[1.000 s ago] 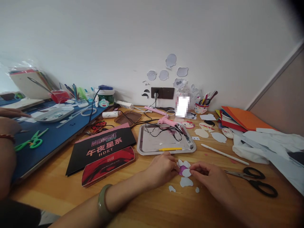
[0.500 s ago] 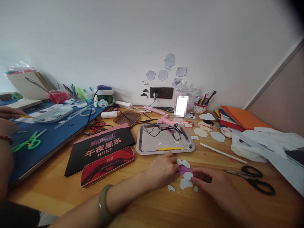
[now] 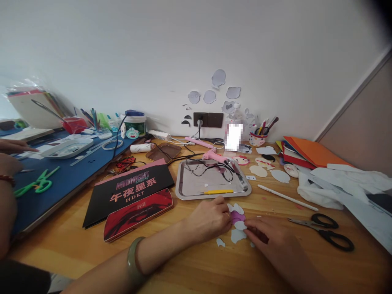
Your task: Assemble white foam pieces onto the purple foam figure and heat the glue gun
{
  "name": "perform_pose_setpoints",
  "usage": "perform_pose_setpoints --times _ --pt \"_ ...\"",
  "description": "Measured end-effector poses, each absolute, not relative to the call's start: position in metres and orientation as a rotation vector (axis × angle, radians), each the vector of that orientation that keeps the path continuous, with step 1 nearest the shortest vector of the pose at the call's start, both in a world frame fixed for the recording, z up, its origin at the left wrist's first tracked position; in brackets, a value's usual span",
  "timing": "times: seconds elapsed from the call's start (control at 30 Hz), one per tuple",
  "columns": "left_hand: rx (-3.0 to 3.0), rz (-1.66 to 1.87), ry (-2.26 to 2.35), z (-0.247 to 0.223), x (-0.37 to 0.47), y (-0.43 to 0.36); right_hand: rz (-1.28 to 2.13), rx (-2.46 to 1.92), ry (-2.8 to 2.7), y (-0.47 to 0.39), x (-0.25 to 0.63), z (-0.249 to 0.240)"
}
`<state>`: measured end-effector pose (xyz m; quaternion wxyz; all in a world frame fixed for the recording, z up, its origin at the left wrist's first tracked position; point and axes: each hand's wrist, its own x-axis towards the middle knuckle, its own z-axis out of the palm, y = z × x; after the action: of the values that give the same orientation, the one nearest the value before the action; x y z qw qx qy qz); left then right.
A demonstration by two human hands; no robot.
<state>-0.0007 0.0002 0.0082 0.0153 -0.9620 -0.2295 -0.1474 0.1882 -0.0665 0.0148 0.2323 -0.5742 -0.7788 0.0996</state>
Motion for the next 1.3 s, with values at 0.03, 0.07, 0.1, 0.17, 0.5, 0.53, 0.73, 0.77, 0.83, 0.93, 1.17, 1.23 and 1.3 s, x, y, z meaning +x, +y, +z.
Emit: perform_pose_setpoints --times 0.03,0.07,0.1,0.17,0.5,0.53,0.73,0.77,0.83,0.93,1.17,1.23,1.3 --pt "-2.994 -0.466 -0.715 0.009 -0.001 0.000 0.258 -1.551 -2.156 -0.067 0.189 0.014" --pt "-2.994 -0.477 -0.721 0.010 -0.001 0.000 0.249 -1.528 -2.174 -0.067 0.190 0.013" --pt "-2.996 -0.486 -0.735 0.011 -0.002 0.000 0.236 -1.505 -2.185 -0.068 0.190 0.012" --pt "-3.011 -0.497 -0.777 0.013 -0.002 -0.001 0.210 -1.464 -2.198 -0.068 0.192 0.011" --pt "-3.143 -0.657 -0.923 0.028 -0.007 0.006 0.397 -1.574 -2.145 -0.069 0.196 0.018" --pt "-3.154 -0.634 -0.889 0.027 -0.007 0.007 0.431 -1.605 -2.132 -0.069 0.195 0.019" --pt "-3.132 -0.507 -0.756 0.019 -0.002 0.009 0.537 -1.673 -2.091 -0.067 0.192 0.023" --pt "-3.126 -0.496 -0.751 0.018 -0.001 0.010 0.528 -1.681 -2.101 -0.066 0.192 0.023" --pt "-3.116 -0.483 -0.747 0.018 0.001 0.010 0.488 -1.689 -2.134 -0.065 0.192 0.023" --pt "-3.108 -0.484 -0.752 0.017 0.002 0.010 0.351 -1.627 -2.223 -0.065 0.193 0.021" --pt "-3.068 -0.498 -0.685 0.016 0.002 0.009 -0.243 -1.163 -2.374 -0.065 0.205 0.006" --pt "-3.044 -0.523 -0.663 0.015 0.003 0.009 -0.391 -1.054 -2.372 -0.064 0.209 0.002" --pt "-3.022 -0.552 -0.648 0.012 0.004 0.009 -0.484 -0.990 -2.385 -0.064 0.212 -0.001"
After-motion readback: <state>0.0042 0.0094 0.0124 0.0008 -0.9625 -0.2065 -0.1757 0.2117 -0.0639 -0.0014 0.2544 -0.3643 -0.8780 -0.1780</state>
